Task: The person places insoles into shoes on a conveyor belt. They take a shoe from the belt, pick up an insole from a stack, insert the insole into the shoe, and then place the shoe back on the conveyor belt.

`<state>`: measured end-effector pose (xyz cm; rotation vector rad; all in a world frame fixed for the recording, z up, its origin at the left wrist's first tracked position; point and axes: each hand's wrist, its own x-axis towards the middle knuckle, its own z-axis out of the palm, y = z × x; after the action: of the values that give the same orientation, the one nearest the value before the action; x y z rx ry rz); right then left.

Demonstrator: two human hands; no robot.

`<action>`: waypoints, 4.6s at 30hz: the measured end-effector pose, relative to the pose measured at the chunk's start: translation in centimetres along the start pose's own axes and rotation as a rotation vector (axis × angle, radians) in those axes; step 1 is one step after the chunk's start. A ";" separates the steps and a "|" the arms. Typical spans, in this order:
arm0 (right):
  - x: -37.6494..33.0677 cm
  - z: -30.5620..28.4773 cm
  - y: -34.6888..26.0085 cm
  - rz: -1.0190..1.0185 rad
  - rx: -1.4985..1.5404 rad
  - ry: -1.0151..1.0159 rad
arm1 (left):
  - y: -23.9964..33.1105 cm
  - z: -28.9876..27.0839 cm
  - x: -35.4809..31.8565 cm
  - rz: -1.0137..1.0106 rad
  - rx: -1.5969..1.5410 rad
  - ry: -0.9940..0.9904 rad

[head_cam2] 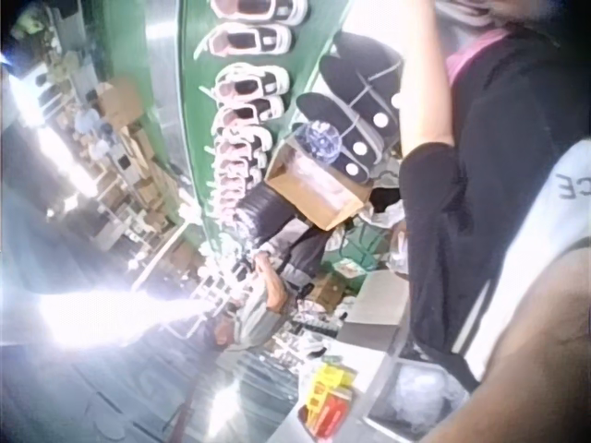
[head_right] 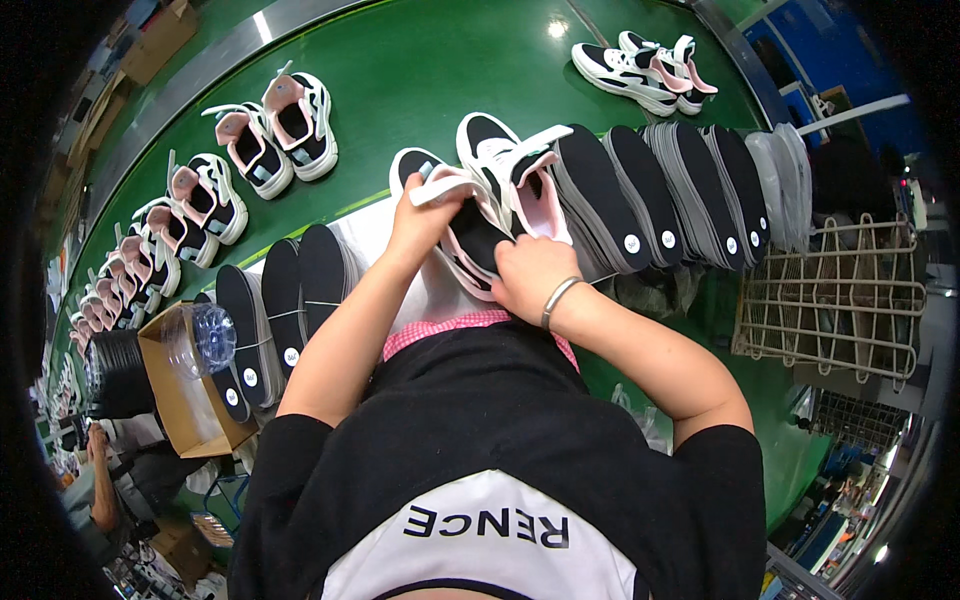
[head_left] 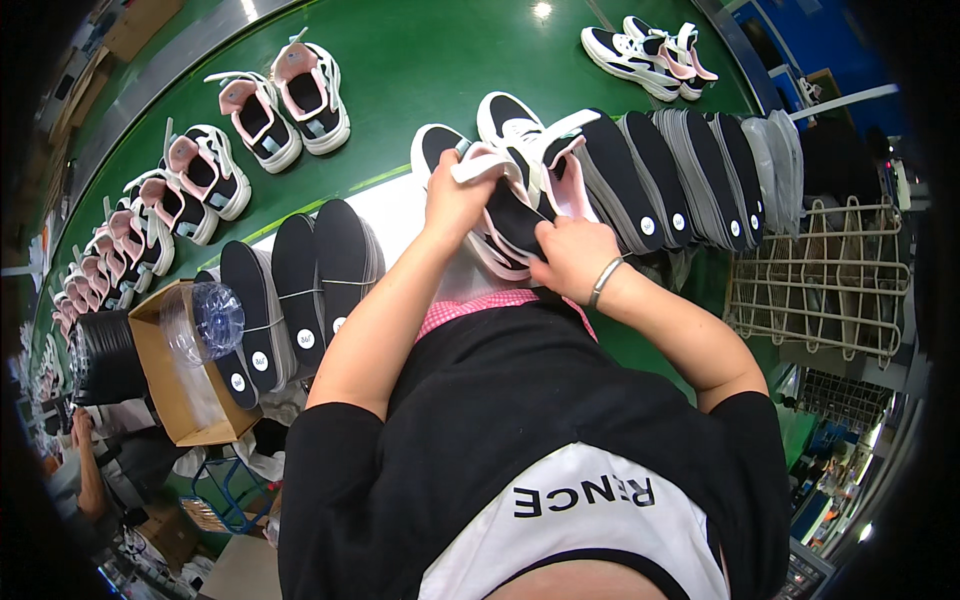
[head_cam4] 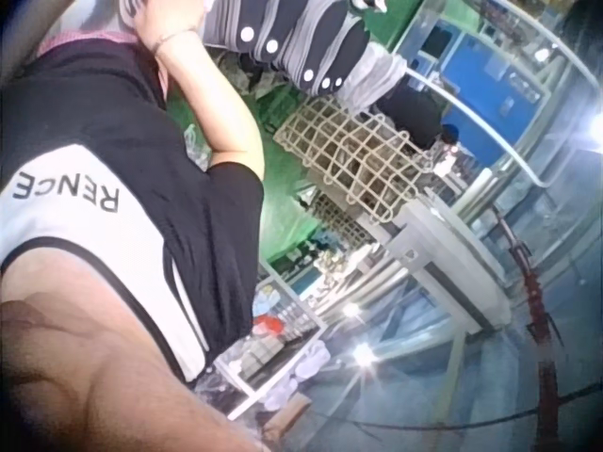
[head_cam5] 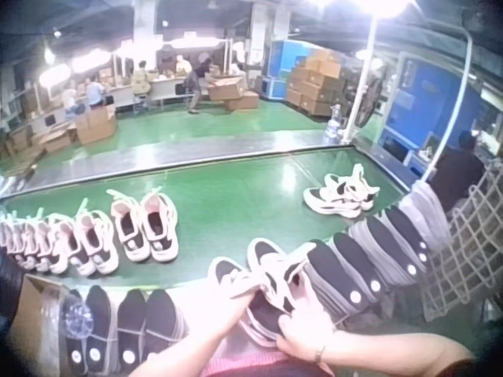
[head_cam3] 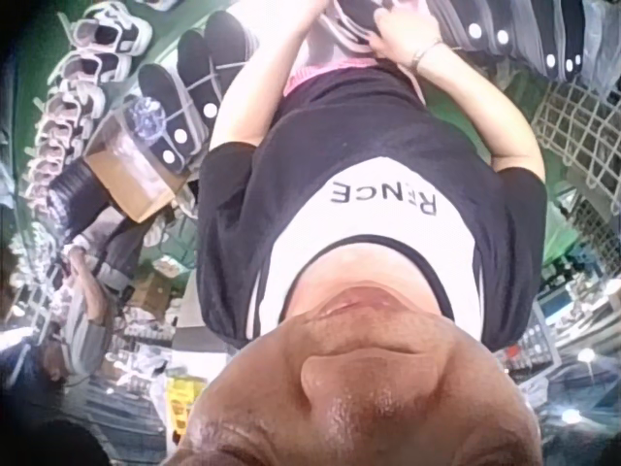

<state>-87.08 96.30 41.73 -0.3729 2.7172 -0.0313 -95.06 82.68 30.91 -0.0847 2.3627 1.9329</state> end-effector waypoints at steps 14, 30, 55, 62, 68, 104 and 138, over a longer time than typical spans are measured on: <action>7.3 3.6 -1.8 -0.131 0.130 -0.037 | 0.6 -1.4 -2.5 -0.131 -0.276 -0.115; 11.7 9.2 -0.3 0.017 0.174 -0.125 | 1.8 0.3 -1.9 0.064 -0.064 -0.192; 5.2 4.4 0.1 -0.187 0.182 -0.427 | 1.5 0.6 -1.8 0.085 -0.329 -0.210; 2.8 2.8 6.2 -0.402 0.532 0.658 | 1.7 -3.1 -0.2 0.076 -0.008 -0.051; 3.4 5.7 23.4 0.356 0.270 0.698 | 0.8 -4.3 -0.6 0.127 0.115 0.126; 2.8 2.4 12.3 0.242 1.223 -0.345 | 1.2 8.1 2.9 -0.024 -0.018 -0.078; 8.5 6.1 11.3 0.071 0.066 -0.230 | 1.1 10.5 2.5 -0.176 -0.467 -0.193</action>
<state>-95.07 105.14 32.02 -0.2443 2.4932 -0.0550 -97.34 93.21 29.66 -0.1244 1.6899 2.2427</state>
